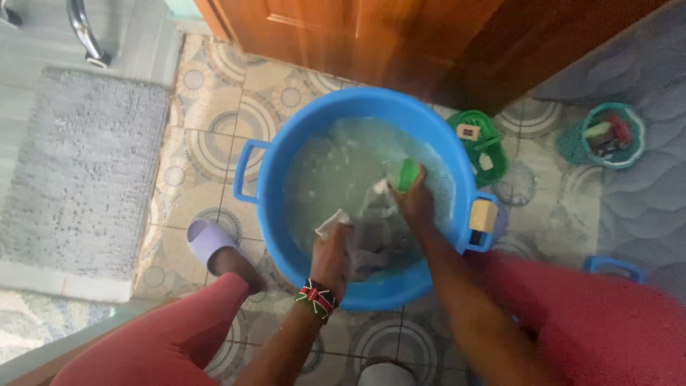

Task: Hand washing clothes in a plastic basin using soap and a brush.

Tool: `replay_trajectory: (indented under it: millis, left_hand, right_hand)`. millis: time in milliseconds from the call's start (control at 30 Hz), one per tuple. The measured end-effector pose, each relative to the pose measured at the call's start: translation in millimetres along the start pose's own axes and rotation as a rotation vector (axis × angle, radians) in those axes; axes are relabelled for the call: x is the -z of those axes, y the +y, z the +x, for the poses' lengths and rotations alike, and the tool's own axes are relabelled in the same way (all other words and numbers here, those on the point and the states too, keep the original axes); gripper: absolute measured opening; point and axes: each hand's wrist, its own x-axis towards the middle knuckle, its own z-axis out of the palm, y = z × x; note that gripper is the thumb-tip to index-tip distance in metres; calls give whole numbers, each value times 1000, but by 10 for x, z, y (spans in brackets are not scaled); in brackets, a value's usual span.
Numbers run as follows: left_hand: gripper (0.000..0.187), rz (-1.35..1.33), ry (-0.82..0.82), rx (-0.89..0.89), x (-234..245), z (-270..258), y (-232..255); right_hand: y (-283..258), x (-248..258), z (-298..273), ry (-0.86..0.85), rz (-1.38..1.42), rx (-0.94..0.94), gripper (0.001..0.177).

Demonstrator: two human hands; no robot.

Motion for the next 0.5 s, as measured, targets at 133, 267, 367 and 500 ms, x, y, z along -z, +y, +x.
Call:
replay_trajectory:
  millis: [133, 267, 367, 500]
  left_hand:
    - [27, 36, 108, -21, -147, 5, 125]
    - [38, -301, -4, 53, -234, 68, 166]
    - [43, -299, -22, 79, -343, -7, 248]
    - [44, -261, -58, 51, -259, 514, -189]
  right_hand:
    - [311, -194, 280, -172, -102, -114, 100]
    - [55, 221, 302, -276, -83, -80, 74]
    - [-856, 1265, -219, -379, 153, -154, 70]
    - [-1496, 2133, -1579, -273, 93, -31, 67]
